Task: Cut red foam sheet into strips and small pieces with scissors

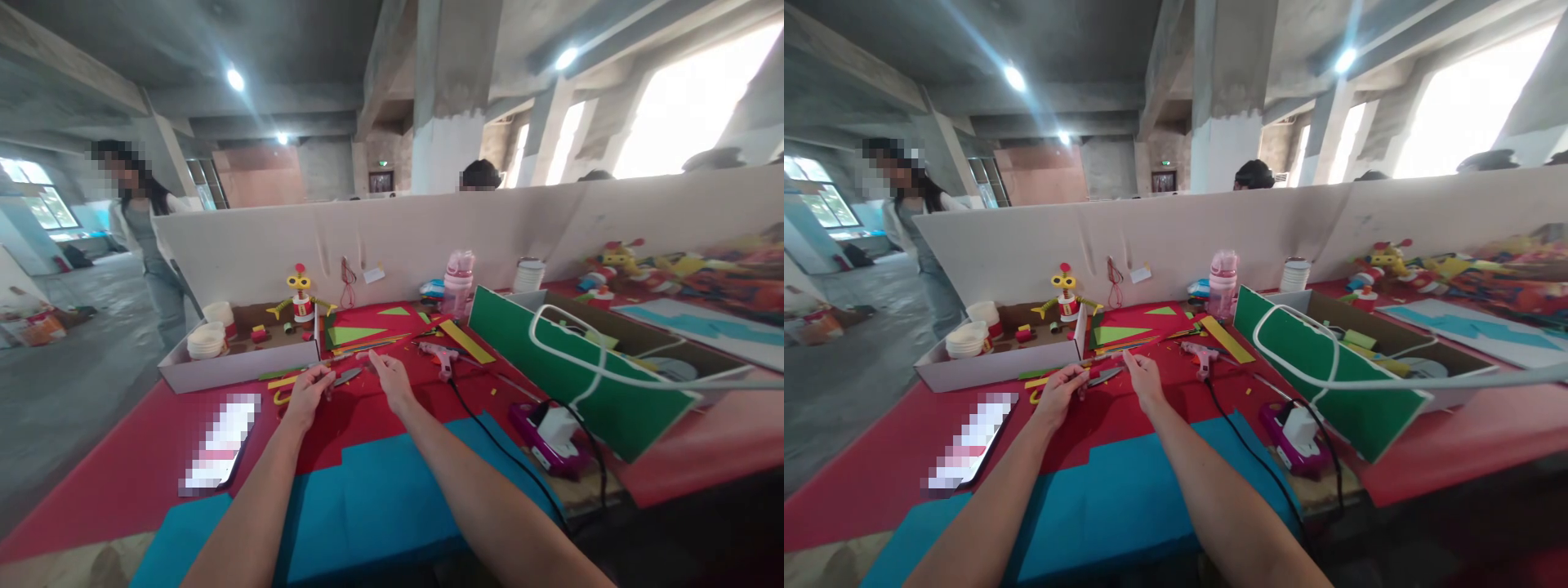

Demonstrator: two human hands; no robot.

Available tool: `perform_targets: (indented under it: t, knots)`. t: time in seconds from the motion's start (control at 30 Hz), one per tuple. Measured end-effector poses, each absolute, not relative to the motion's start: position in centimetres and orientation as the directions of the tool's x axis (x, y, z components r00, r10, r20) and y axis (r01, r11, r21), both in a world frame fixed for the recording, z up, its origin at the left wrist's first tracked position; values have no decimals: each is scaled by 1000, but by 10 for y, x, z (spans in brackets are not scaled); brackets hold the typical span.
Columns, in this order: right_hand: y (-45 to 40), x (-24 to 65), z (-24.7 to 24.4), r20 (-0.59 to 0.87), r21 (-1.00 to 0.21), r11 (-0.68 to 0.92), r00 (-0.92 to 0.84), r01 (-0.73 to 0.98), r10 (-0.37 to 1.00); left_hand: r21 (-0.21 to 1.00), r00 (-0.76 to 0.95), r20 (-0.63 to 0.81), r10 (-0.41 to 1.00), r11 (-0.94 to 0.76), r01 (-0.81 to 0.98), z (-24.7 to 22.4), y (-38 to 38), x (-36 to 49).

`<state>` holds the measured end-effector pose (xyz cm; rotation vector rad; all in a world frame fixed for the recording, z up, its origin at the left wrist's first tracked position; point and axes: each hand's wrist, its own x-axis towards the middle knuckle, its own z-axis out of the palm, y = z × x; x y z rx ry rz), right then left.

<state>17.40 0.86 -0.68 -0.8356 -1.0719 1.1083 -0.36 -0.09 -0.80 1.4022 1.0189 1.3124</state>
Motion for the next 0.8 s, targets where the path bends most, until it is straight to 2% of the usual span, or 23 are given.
perform_targets:
  t: [0.13, 0.3, 0.37, 0.47, 0.53, 0.67, 0.8]
  knots:
    - [13, 177, -8, 252, -898, 278, 120, -340, 960, 976, 95, 218, 971, -214, -50, -7, 1, -7]
    - [6, 167, -8, 132, -824, 148, 69, -546, 989, 940, 79, 181, 980, -149, -307, -7, -3, -2]
    - [0, 159, -8, 128, -801, 116, 22, -588, 992, 959, 127, 143, 982, -106, -261, -8, -7, 5]
    - [-10, 146, -12, 158, -824, 90, -74, -559, 985, 989, 154, 137, 978, -126, -80, -13, -12, 17]
    - [-14, 139, -15, 175, -856, 103, -96, -507, 980, 984, 110, 175, 978, -172, -42, -15, -13, 22]
    - [-14, 137, -16, 235, -897, 182, -86, -404, 968, 969, 82, 222, 972, -211, -129, -15, -8, 20]
    - [-9, 145, -14, 226, -909, 205, -16, -362, 974, 963, 60, 221, 973, -208, -171, -12, -6, 13]
